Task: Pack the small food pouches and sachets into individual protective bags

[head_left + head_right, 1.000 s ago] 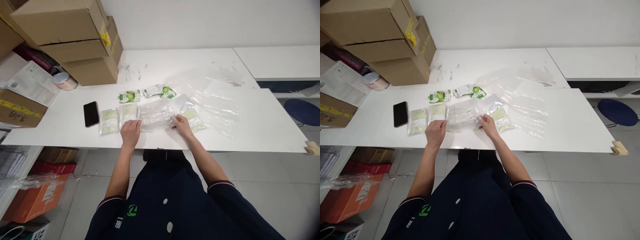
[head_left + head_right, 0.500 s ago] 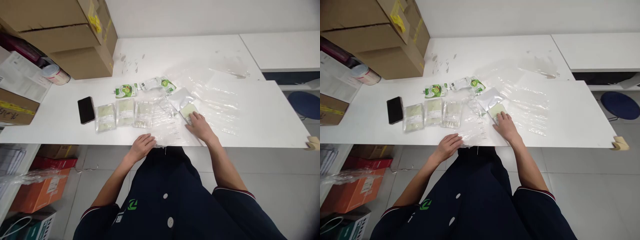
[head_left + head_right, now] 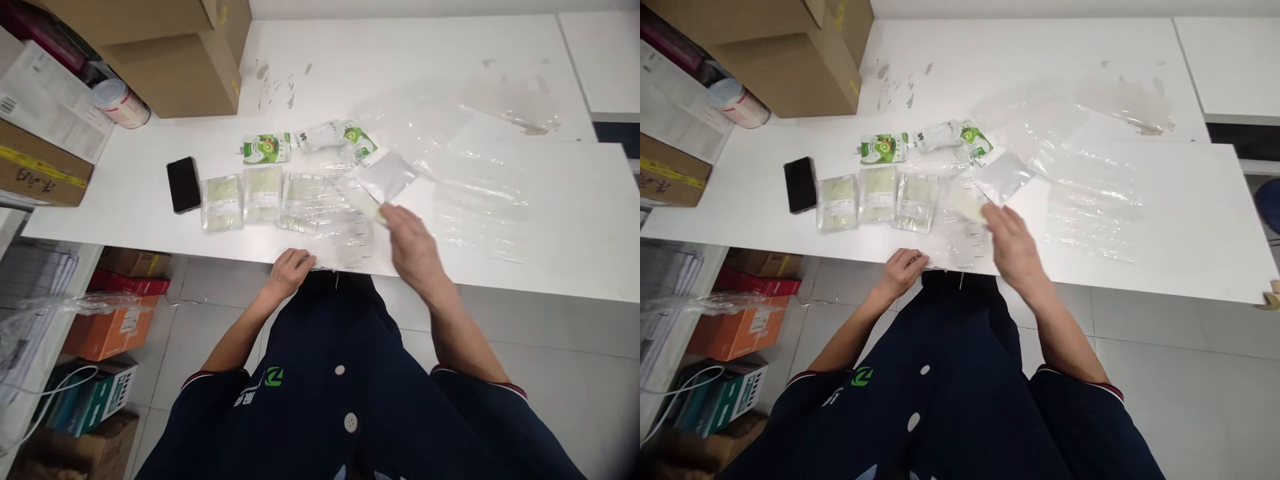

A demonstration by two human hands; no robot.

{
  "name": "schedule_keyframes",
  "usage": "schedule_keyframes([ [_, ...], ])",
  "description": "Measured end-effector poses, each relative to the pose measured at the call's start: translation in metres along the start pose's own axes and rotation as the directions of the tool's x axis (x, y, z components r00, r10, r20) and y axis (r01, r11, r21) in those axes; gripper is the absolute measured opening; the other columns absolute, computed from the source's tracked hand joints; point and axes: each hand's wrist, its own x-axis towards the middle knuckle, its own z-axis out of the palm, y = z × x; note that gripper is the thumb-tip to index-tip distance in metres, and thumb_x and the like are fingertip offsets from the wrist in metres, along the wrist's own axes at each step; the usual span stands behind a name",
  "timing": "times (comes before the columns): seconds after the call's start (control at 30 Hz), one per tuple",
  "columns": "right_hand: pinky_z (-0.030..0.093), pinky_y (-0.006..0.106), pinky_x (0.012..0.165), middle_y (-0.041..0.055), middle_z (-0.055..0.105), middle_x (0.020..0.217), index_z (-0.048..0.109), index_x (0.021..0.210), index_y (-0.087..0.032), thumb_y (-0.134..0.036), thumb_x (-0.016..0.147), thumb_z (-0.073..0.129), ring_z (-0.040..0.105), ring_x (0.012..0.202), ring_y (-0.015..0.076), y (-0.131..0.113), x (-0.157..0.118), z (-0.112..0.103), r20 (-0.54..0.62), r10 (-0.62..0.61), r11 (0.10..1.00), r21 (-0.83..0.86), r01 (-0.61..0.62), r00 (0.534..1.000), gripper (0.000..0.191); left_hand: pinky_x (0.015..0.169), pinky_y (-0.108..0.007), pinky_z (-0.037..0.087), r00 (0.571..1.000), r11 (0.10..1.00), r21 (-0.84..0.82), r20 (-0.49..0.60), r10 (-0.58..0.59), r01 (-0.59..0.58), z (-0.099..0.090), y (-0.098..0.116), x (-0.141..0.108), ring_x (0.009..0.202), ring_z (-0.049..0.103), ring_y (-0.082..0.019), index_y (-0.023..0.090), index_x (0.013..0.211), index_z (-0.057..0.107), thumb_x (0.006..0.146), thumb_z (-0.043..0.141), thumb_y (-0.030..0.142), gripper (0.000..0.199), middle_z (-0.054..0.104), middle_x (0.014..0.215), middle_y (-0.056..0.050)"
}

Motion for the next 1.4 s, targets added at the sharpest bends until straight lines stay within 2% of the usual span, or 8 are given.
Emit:
schedule_keyframes([
  [0.27,0.029,0.064,0.113,0.0063,0.034,0.158,0.023,0.157,-0.030,-0.005,0.092,0.035,0.017,0.149,0.0343,-0.007,-0.015,0.069,0.315,-0.283,0.943,-0.080,0.322,0.906,0.070,0.075,-0.036,0.054,0.994,0.999,-0.020,-0.100,-0.041,0.040,0.011,-0.002,-0.009,0.082,0.062,-0.019,0.022,0.082,0.065,0.094,0.051,0.027,0.019,0.066,0.085,-0.007],
  [0.47,0.029,0.060,0.115,0.0116,0.026,0.161,0.039,0.150,-0.021,-0.021,0.097,0.041,0.014,0.150,0.0349,0.012,-0.017,0.063,0.416,-0.353,0.918,-0.016,0.395,0.838,0.054,0.070,-0.034,0.053,0.977,1.000,-0.020,-0.214,0.008,-0.012,0.017,-0.008,-0.013,0.080,0.060,-0.018,0.022,0.071,0.056,0.089,0.055,0.021,0.018,0.062,0.079,-0.005],
  [0.63,0.026,0.059,0.118,0.0100,0.023,0.162,0.039,0.150,-0.021,-0.030,0.098,0.044,0.008,0.151,0.0331,0.010,-0.014,0.062,0.405,-0.352,0.924,0.009,0.382,0.844,0.053,0.085,-0.042,0.056,0.995,0.996,-0.094,-0.096,-0.013,0.004,0.018,-0.014,-0.015,0.100,0.065,-0.020,0.021,0.068,0.054,0.091,0.052,0.022,0.022,0.068,0.095,-0.007],
  [0.73,0.026,0.058,0.118,0.0102,0.021,0.162,0.038,0.150,-0.022,-0.045,0.095,0.050,0.007,0.151,0.0335,0.012,-0.014,0.061,0.404,-0.352,0.927,0.026,0.374,0.844,0.061,0.093,-0.046,0.056,0.994,0.981,-0.172,-0.073,0.077,-0.089,0.018,-0.016,-0.012,0.117,0.062,-0.022,0.020,0.070,0.053,0.092,0.052,0.019,0.022,0.070,0.107,-0.007],
  [0.87,0.028,0.059,0.116,0.0114,0.023,0.162,0.032,0.153,-0.024,-0.059,0.086,0.059,0.017,0.149,0.0345,0.027,-0.019,0.053,0.408,-0.362,0.928,0.071,0.366,0.838,0.081,0.085,-0.038,0.060,0.968,0.956,-0.229,-0.209,0.137,-0.185,0.011,-0.012,-0.004,0.111,0.067,-0.019,0.018,0.066,0.049,0.091,0.054,0.014,0.025,0.074,0.097,-0.004],
  [1.1,0.041,0.052,0.112,0.0042,0.062,0.134,0.062,0.129,-0.030,-0.036,0.096,0.051,0.047,0.136,0.0259,0.034,-0.032,0.025,0.231,-0.275,0.887,0.436,0.153,0.933,0.036,0.065,-0.028,0.060,0.972,0.851,-0.519,-0.155,-0.177,0.073,-0.020,0.028,0.008,0.079,0.073,-0.014,0.021,0.064,0.044,0.092,0.056,0.027,0.032,0.075,0.084,-0.003],
  [1.27,0.055,0.040,0.089,0.0018,0.073,0.106,0.071,0.105,-0.029,-0.045,0.091,0.058,0.069,0.099,0.0224,0.018,-0.015,0.019,0.267,0.049,0.847,0.499,-0.181,0.963,0.025,0.067,-0.026,0.056,0.796,0.668,-0.653,-0.163,-0.583,0.355,-0.015,0.045,0.008,0.076,0.071,-0.013,0.021,0.087,0.054,0.087,0.065,0.033,0.017,0.069,0.082,-0.001],
  [1.4,0.051,0.031,0.070,0.0002,0.071,0.086,0.069,0.098,-0.025,-0.050,0.086,0.063,0.065,0.075,0.0175,0.016,0.012,0.036,0.267,0.169,0.824,0.489,-0.284,0.949,0.029,0.069,-0.026,0.053,0.686,0.606,-0.636,-0.161,-0.710,0.478,-0.009,0.035,0.015,0.073,0.067,-0.013,0.022,0.109,0.052,0.087,0.064,0.039,0.030,0.066,0.080,0.001],
])
